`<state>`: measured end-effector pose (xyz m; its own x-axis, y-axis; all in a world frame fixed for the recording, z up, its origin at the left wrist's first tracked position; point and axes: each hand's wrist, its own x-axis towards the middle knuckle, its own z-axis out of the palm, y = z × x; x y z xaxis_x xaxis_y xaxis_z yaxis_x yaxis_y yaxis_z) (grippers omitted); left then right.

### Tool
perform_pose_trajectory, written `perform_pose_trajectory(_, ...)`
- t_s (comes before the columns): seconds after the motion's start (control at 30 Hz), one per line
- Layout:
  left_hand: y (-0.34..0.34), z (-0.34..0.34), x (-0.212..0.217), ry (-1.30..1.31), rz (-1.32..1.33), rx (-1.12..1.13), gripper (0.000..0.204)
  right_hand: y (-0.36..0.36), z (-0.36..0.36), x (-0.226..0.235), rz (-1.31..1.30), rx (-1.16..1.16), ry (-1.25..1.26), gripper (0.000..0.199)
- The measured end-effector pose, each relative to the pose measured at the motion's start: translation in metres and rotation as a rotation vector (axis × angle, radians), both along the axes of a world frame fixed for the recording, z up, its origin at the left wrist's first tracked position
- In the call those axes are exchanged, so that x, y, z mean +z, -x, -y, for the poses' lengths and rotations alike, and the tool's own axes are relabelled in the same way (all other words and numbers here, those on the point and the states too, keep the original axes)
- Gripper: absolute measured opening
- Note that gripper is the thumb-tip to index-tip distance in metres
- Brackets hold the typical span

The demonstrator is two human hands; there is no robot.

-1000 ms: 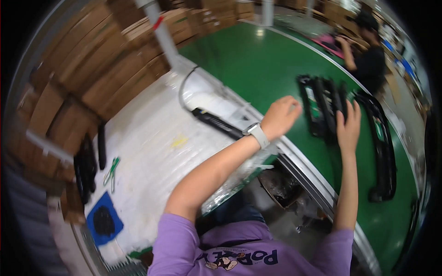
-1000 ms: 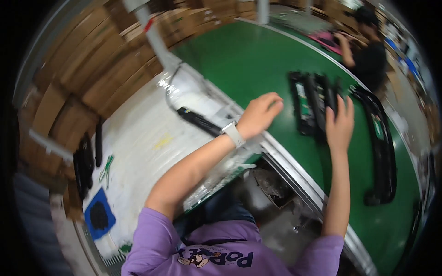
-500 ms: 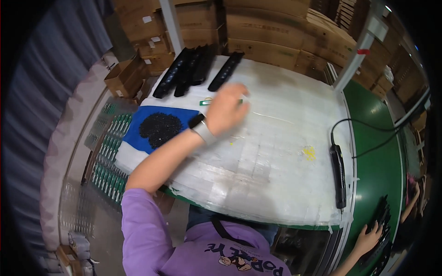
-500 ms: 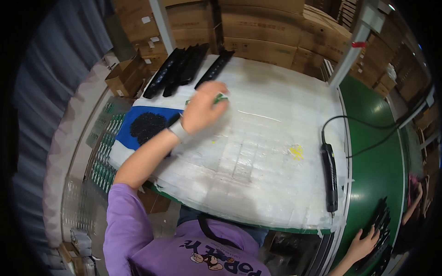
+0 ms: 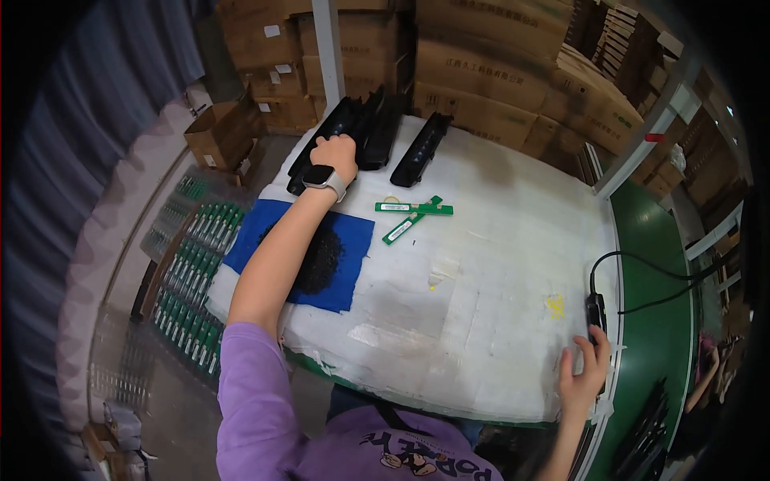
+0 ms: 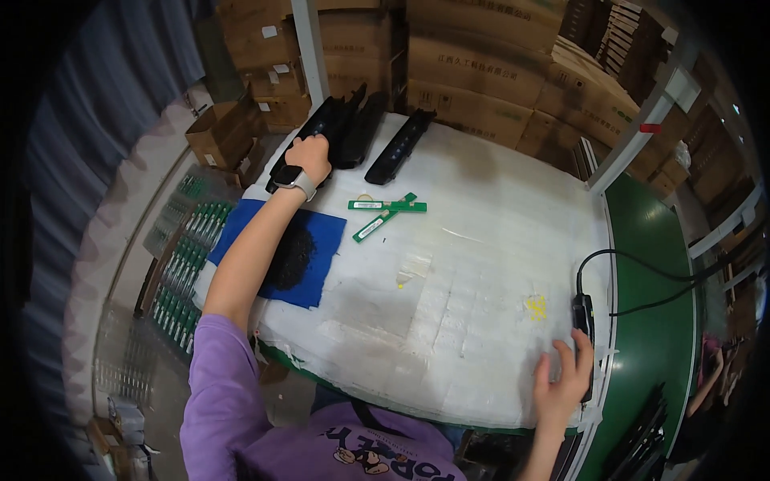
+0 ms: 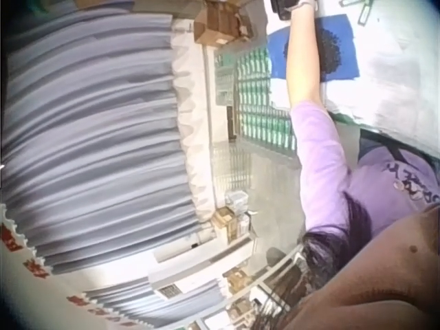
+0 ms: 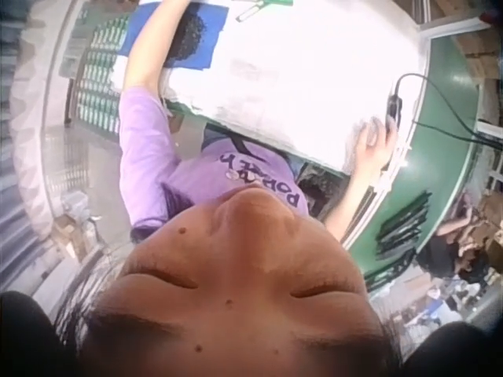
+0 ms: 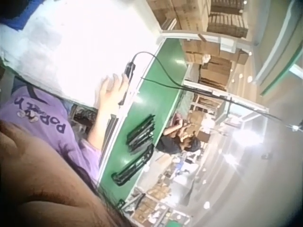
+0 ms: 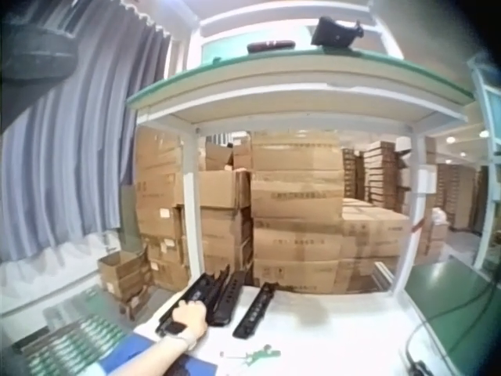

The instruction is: Assembling and securing components of cartridges using an electric screwdriver.

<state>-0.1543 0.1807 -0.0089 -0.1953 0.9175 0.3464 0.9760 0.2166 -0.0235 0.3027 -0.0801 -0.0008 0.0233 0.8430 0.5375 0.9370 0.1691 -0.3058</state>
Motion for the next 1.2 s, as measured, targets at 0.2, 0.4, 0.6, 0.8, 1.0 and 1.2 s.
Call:
perform_pose_trajectory(0.2,0.004,0.005,-0.012,-0.221,0.071,-0.055,0.016,0.033,-0.014,-0.003,-0.051,0.17,0.005,0.02)
perform_pose_trajectory(0.4,-0.022,0.039,0.013,-0.361,0.086,-0.282,0.019,0.039,-0.018,-0.006,-0.085,0.279,-0.059,0.022)
perform_pose_trajectory(0.6,-0.121,0.134,0.029,-0.29,0.232,-0.947,0.03,0.048,-0.023,0.008,-0.019,0.358,-0.204,0.027)
perform_pose_trajectory(0.8,-0.165,0.182,0.0,-0.115,0.113,-1.282,0.026,0.035,-0.038,0.013,-0.008,0.401,-0.027,0.034)
perform_pose_trajectory(1.0,-0.164,0.167,0.019,0.156,0.358,-1.353,0.048,0.031,-0.043,-0.003,0.076,0.405,0.054,0.027)
perform_pose_trajectory(1.2,-0.145,0.156,0.01,0.108,0.496,-1.172,0.027,0.03,-0.035,-0.008,0.011,0.541,-0.016,0.026)
